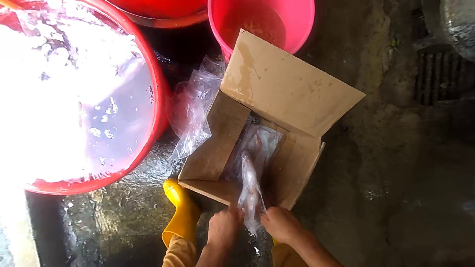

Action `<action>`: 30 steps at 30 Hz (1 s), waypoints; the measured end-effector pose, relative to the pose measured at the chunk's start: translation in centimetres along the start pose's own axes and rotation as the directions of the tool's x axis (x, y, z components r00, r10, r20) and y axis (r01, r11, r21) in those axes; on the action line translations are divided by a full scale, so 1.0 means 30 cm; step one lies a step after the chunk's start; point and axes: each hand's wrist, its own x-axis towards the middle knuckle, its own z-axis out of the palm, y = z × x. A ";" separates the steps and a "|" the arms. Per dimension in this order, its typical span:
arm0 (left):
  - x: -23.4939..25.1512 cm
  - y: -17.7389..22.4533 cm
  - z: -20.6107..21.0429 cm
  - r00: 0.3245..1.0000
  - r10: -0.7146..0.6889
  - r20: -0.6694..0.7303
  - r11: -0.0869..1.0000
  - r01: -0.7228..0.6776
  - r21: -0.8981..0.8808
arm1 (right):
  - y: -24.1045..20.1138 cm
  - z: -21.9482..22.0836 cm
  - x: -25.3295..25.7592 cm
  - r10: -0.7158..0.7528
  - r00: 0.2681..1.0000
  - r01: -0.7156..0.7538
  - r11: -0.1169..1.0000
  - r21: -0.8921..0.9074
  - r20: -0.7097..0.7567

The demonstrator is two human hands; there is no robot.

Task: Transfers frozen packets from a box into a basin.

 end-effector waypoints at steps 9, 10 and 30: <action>-0.016 -0.023 -0.048 0.985 0.078 0.153 0.957 -0.117 0.265 | 0.025 -0.039 -0.035 -0.090 0.994 0.072 0.964 -0.254 -0.061; -0.015 -0.026 -0.058 0.990 0.071 0.123 0.968 -0.097 0.229 | 0.031 -0.049 -0.034 -0.081 0.988 0.055 0.979 -0.196 -0.129; 0.027 0.019 -0.115 0.989 0.006 -0.147 0.960 -0.047 -0.275 | -0.037 -0.003 0.008 -0.132 0.959 0.143 0.989 0.024 -0.253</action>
